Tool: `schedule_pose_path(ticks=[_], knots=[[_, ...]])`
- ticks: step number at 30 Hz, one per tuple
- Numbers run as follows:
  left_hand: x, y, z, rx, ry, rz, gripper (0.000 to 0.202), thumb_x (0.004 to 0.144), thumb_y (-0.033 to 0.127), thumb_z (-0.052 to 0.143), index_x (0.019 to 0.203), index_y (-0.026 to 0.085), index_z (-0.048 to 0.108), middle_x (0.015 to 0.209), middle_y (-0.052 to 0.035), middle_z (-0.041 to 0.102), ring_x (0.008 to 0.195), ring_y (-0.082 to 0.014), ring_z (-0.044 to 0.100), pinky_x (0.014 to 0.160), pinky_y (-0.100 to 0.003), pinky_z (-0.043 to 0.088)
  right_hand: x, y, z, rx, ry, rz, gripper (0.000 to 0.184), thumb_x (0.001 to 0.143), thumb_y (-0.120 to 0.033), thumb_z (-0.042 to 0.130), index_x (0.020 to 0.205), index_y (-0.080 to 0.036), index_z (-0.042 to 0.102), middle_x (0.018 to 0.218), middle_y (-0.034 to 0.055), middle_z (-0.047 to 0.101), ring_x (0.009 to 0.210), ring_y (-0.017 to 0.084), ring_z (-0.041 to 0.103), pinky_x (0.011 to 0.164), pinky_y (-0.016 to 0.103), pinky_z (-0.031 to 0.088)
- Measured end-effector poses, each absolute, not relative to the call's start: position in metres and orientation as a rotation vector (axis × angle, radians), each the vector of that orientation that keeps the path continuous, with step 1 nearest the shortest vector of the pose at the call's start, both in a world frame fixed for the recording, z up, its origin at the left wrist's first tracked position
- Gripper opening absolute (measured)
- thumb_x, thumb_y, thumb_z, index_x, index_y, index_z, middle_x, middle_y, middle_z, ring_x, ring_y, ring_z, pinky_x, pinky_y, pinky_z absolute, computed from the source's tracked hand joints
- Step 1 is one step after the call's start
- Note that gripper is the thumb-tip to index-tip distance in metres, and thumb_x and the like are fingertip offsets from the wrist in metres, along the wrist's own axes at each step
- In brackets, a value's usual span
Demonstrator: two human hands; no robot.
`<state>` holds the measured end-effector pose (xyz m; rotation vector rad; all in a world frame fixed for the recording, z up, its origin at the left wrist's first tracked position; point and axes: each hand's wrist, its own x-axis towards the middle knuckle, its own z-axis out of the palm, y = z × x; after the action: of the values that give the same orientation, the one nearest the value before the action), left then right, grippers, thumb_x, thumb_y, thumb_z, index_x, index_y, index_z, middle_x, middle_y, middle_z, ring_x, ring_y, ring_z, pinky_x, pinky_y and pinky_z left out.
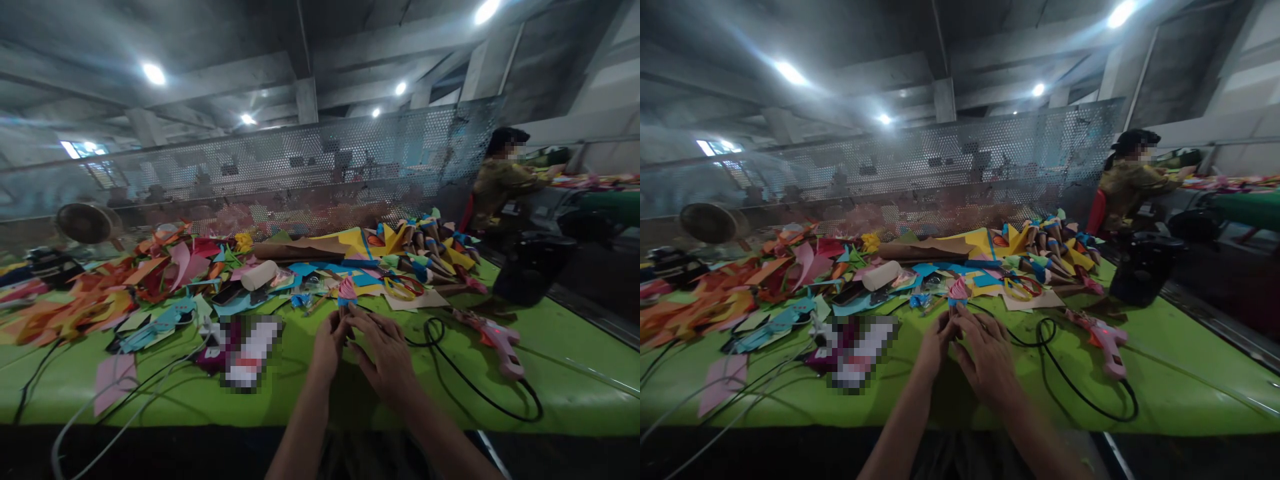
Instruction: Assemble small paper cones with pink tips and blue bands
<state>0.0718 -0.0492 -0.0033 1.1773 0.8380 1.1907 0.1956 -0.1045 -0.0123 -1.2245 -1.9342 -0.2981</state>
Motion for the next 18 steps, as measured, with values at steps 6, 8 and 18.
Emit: schedule_pose_path(ticks=[6,8,18], knots=[[0.073,-0.049,-0.003,1.133,0.861,1.222,0.055,0.056,0.064,0.078,0.074,0.014,0.063,0.061,0.0015,0.053,0.057,-0.0116,0.045,0.055,-0.024,0.033,0.196,-0.104,-0.013,-1.227,-1.95,-0.307,0.035,0.095,-0.028,0.051,0.13,-0.024,0.051,0.144,0.006,0.053,0.12,0.025,0.051,0.098,0.041,0.037],[0.072,-0.048,-0.004,1.15,0.843,1.215,0.055,0.059,0.065,0.076,0.074,0.014,0.062,0.06,0.002,0.052,0.056,-0.0114,0.044,0.054,-0.024,0.032,0.196,-0.104,-0.014,-1.22,-1.938,-0.317,0.035,0.095,-0.028,0.05,0.13,-0.024,0.051,0.143,0.006,0.054,0.12,0.026,0.052,0.097,0.041,0.037],[0.071,-0.043,-0.017,1.161,0.758,1.165,0.046,0.075,0.059,0.066,0.084,0.015,0.06,0.058,0.0031,0.05,0.052,-0.0098,0.041,0.052,-0.024,0.029,0.199,-0.102,-0.014,-1.226,-1.924,-0.301,0.036,0.096,-0.031,0.049,0.131,-0.022,0.05,0.141,0.0071,0.056,0.119,0.027,0.051,0.098,0.042,0.037]])
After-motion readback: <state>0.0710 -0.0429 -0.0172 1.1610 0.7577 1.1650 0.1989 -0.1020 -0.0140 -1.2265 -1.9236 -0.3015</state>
